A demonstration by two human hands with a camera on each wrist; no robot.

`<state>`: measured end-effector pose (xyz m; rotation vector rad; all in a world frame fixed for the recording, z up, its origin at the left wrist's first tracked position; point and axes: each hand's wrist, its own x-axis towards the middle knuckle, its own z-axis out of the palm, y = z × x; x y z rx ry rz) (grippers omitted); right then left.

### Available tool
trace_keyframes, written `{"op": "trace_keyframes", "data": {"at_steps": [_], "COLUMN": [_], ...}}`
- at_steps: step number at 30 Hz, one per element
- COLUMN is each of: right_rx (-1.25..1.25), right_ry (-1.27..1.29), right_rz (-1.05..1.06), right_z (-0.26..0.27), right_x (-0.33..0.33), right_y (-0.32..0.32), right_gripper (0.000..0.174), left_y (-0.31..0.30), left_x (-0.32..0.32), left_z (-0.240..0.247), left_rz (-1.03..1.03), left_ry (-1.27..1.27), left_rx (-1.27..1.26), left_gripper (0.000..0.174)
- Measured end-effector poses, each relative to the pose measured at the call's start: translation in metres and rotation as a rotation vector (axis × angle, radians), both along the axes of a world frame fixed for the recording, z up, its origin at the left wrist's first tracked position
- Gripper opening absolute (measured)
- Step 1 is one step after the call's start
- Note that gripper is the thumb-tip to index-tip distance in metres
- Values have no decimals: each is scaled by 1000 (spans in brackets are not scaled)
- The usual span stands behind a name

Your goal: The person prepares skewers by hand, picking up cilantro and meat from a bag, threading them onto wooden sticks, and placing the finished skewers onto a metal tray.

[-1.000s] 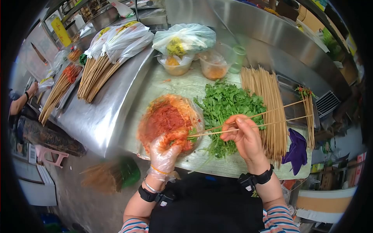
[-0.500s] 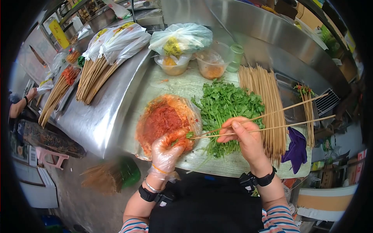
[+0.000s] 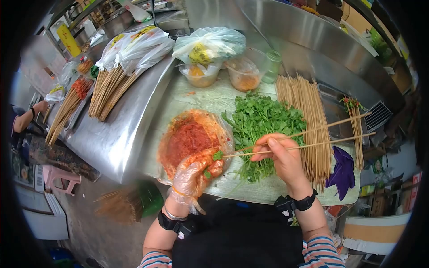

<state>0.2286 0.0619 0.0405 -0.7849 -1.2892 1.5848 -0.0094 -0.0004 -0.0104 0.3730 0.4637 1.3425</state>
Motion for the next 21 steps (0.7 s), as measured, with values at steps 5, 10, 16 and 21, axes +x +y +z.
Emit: {"op": "trace_keyframes", "data": {"at_steps": [5, 10, 16, 21], "right_rx": [265, 425, 584, 928], "right_ry": [36, -19, -90, -301], "right_rz": [-73, -72, -111, -116], "right_z": [5, 0, -8, -11], "right_x": [-1, -20, -27, -34], "right_y": [-18, -34, -41, -40], "right_gripper": [30, 26, 18, 17], "left_y": [7, 10, 8, 11], "left_x": [-2, 5, 7, 12], "left_z": [10, 13, 14, 8], "left_rz": [167, 231, 260, 311], "left_ry": [-131, -219, -232, -235], "left_rx": [-108, -153, -126, -106], "left_gripper": [33, 31, 29, 30]}}
